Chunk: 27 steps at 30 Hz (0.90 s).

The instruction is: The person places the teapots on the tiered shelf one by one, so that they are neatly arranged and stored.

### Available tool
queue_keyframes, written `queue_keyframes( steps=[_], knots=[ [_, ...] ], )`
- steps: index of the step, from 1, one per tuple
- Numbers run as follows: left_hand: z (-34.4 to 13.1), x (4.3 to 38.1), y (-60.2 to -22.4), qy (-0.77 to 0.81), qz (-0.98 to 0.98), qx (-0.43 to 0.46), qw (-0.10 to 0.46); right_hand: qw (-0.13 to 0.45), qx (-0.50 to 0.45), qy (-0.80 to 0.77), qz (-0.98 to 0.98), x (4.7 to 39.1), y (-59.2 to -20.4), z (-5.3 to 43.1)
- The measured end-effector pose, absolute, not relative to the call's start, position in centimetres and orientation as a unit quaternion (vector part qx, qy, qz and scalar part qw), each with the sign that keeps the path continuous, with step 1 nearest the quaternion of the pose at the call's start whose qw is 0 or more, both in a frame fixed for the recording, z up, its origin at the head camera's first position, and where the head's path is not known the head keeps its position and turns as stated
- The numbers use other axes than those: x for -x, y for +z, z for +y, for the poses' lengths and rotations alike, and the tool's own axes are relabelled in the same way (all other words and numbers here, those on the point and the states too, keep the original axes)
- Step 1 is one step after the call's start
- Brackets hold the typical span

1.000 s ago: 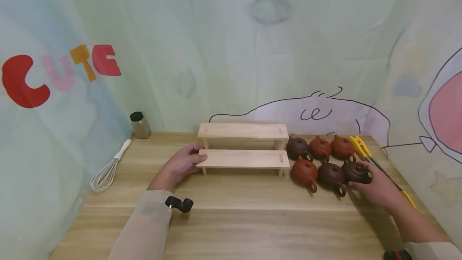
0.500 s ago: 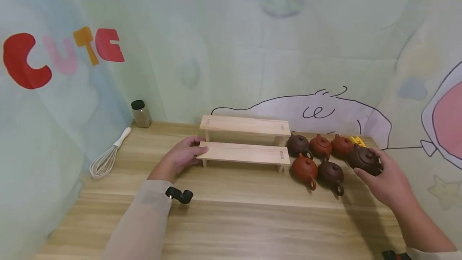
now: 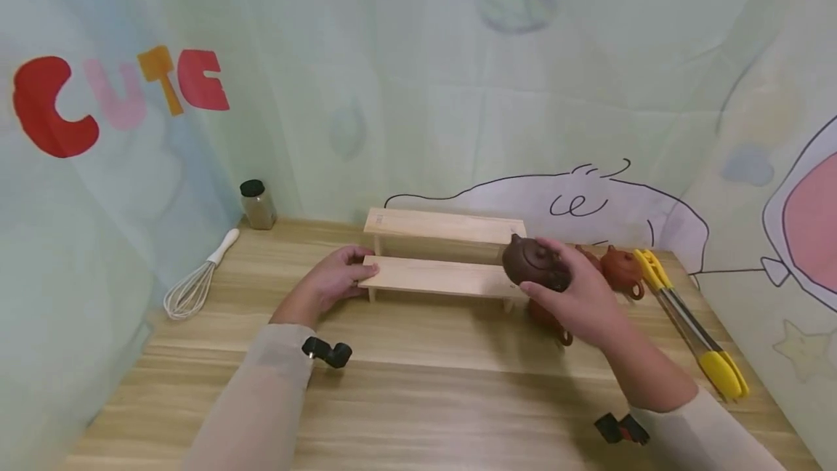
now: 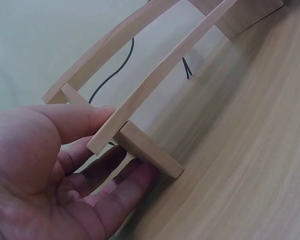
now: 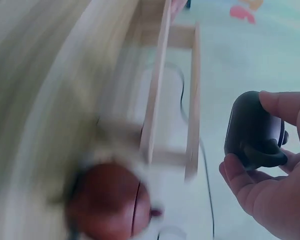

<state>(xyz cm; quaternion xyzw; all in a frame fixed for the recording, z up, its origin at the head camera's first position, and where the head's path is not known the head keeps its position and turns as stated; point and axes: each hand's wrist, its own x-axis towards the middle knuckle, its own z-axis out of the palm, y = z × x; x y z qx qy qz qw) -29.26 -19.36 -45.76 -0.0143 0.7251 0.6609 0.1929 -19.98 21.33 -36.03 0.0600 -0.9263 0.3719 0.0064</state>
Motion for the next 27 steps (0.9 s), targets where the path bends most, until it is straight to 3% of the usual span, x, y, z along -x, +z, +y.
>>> queue_keyframes(
  steps=[13,27],
  knots=[
    [-19.3,29.4,-45.9,0.657,0.731,0.017,0.186,0.006,-0.153,0.432,-0.889,25.9,-35.9,11.2],
    [-19.5,29.4,-45.7,0.648,0.736,0.019,0.195,-0.01,-0.182,0.41,-0.894,31.4,-35.8,5.2]
  ],
)
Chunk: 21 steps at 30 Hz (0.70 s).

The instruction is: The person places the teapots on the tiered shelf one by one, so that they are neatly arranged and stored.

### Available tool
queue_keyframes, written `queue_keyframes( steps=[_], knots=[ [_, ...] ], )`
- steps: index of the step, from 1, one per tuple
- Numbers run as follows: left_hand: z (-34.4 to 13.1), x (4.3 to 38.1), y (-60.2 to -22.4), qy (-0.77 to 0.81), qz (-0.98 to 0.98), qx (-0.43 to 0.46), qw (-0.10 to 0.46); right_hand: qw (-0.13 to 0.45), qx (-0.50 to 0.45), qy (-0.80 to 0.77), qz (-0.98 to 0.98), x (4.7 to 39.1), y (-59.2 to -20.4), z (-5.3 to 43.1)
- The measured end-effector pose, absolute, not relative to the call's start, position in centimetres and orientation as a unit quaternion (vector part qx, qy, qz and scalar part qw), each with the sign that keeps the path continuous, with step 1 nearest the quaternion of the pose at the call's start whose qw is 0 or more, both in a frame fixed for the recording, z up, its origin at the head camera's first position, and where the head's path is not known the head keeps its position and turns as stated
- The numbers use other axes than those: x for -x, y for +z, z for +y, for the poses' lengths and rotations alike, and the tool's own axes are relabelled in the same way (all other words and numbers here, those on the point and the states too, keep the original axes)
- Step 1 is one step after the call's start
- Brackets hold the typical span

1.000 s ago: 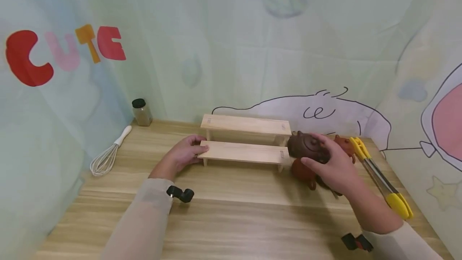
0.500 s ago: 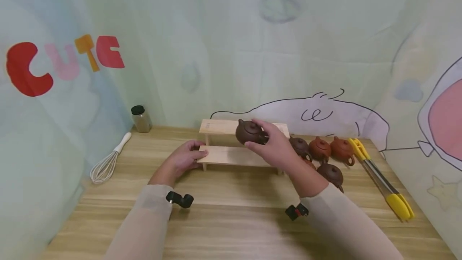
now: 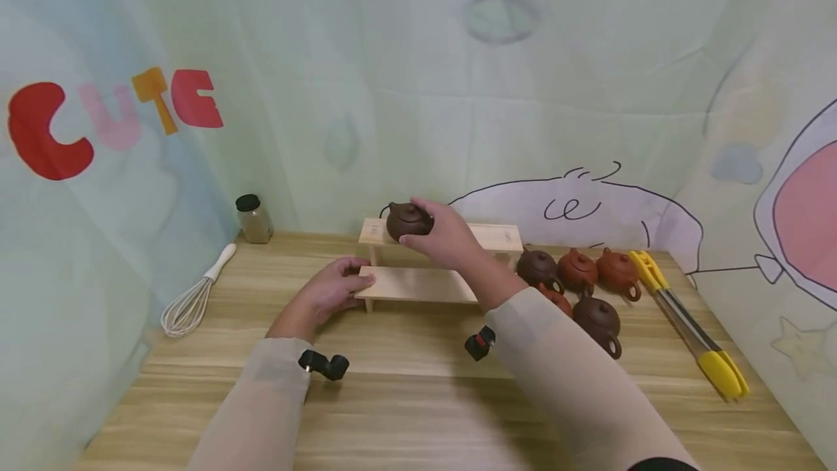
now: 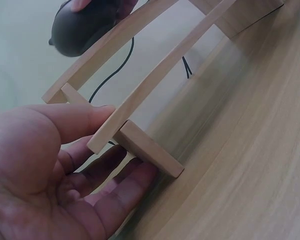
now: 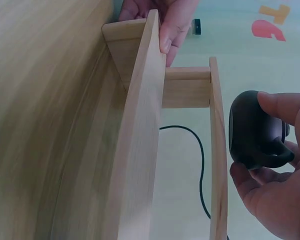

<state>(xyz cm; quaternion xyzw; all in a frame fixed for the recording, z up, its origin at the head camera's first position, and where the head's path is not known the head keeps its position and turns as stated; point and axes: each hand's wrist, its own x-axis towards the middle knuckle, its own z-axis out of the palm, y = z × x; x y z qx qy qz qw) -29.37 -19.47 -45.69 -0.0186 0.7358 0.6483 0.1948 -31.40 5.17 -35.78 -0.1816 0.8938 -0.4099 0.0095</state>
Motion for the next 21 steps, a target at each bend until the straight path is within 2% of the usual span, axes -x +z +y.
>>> queue_keyframes(
  steps=[12,21],
  knots=[
    [-19.3,29.5,-45.6,0.648,0.737,0.013,0.192,-0.001,0.173,-0.372,0.912,32.1,-36.5,4.2],
    [-19.3,29.5,-45.8,0.65,0.736,0.017,0.19,-0.026,0.144,-0.49,0.859,28.6,-37.5,7.2]
  ],
)
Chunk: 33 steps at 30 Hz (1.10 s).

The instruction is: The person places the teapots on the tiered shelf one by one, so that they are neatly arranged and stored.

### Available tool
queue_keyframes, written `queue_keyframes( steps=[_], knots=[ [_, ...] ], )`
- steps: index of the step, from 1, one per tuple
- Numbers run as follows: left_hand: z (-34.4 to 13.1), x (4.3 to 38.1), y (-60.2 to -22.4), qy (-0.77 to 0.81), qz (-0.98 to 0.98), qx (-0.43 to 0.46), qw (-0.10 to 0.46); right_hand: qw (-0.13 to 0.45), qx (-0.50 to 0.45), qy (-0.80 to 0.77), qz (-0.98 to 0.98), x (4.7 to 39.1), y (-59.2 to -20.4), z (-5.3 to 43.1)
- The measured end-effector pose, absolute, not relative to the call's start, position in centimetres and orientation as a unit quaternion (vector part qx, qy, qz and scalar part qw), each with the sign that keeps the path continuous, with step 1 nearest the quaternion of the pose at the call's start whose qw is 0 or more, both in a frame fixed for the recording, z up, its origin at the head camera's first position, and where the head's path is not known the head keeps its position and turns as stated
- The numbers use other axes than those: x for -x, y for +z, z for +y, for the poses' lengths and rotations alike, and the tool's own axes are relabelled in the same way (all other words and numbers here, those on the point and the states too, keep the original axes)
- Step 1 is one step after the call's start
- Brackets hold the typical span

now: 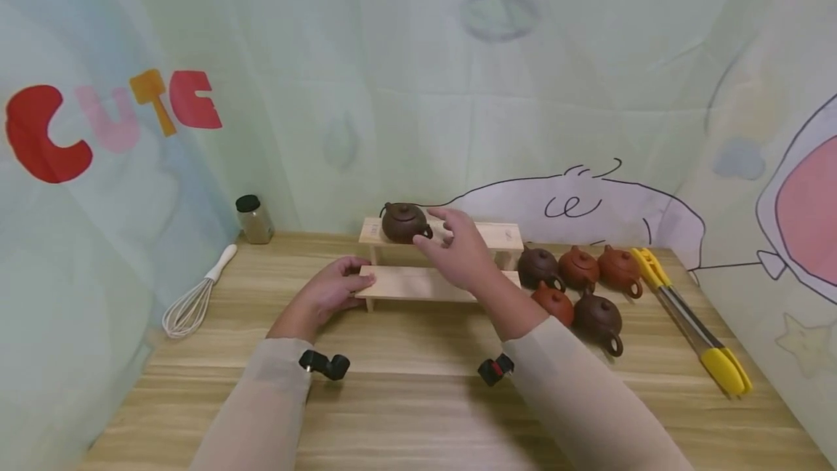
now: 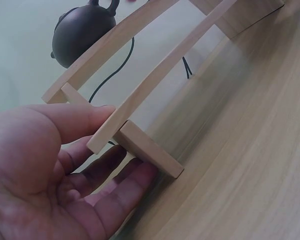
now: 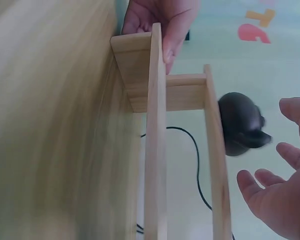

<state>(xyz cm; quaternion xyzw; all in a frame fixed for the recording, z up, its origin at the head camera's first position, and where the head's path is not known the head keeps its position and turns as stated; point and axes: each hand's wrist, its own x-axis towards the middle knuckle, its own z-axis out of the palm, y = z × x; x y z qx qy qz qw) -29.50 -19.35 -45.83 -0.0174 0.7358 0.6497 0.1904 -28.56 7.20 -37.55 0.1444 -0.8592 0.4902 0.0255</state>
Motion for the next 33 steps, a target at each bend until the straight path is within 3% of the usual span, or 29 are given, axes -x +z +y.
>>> queue_keyframes(
  steps=[8,17,33],
  knots=[
    [-19.6,29.5,-46.2,0.646,0.739,0.012,0.19,0.02,-0.09,0.505,-0.858,23.4,-38.9,12.2],
    [-19.5,29.5,-46.3,0.644,0.742,0.014,0.187,0.052,-0.068,0.467,-0.88,20.2,-39.8,19.2],
    [-19.2,29.6,-46.1,0.648,0.739,0.02,0.183,0.046,0.008,0.407,-0.912,19.0,-41.2,31.1]
  ],
)
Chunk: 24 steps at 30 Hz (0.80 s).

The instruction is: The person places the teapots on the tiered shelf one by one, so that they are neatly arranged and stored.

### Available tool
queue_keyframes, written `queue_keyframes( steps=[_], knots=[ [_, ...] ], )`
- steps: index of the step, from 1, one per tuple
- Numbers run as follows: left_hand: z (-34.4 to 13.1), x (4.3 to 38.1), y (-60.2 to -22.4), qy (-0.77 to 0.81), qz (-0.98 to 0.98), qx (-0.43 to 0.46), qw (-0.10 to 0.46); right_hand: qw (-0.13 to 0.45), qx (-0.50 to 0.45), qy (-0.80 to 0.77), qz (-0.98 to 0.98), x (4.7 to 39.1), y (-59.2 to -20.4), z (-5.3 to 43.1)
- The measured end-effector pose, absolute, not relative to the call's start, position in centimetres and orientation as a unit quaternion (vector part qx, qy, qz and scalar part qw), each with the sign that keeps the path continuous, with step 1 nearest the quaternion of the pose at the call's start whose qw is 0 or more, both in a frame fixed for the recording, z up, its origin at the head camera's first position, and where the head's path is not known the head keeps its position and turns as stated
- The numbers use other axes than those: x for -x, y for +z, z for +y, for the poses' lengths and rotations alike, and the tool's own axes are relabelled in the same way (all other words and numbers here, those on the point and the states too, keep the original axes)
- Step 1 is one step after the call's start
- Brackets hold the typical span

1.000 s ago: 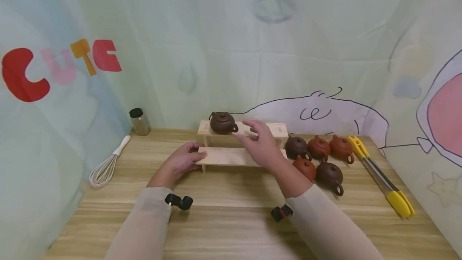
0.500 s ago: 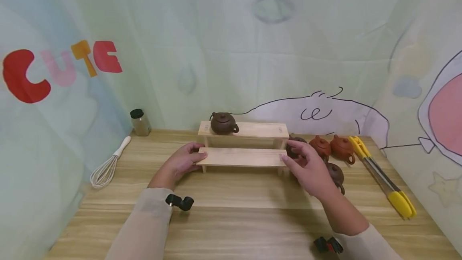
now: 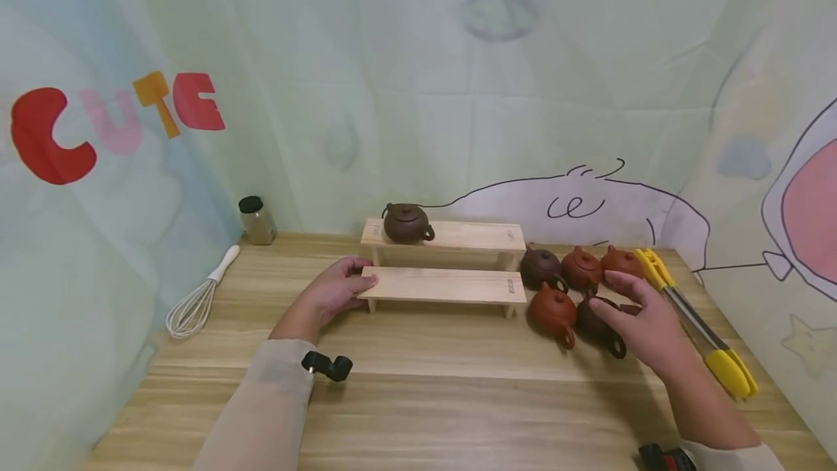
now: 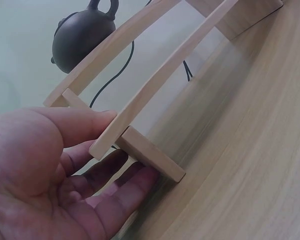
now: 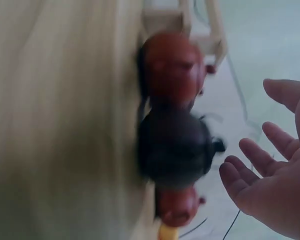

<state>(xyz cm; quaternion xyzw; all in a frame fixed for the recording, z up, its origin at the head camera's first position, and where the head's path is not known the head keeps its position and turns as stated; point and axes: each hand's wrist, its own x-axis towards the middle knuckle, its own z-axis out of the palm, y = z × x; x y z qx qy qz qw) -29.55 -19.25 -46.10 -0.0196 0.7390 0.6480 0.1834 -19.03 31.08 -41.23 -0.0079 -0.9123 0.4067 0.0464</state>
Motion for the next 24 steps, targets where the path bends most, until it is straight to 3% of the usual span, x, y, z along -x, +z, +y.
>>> queue_keyframes(
  steps=[13,24],
  knots=[
    [-19.3,29.6,-45.9,0.648,0.739,0.022,0.183,-0.105,0.044,0.347,-0.931,20.0,-42.6,33.7],
    [-19.2,29.3,-45.8,0.651,0.737,0.018,0.182,-0.134,0.032,0.354,-0.925,20.2,-43.5,34.5]
  ],
)
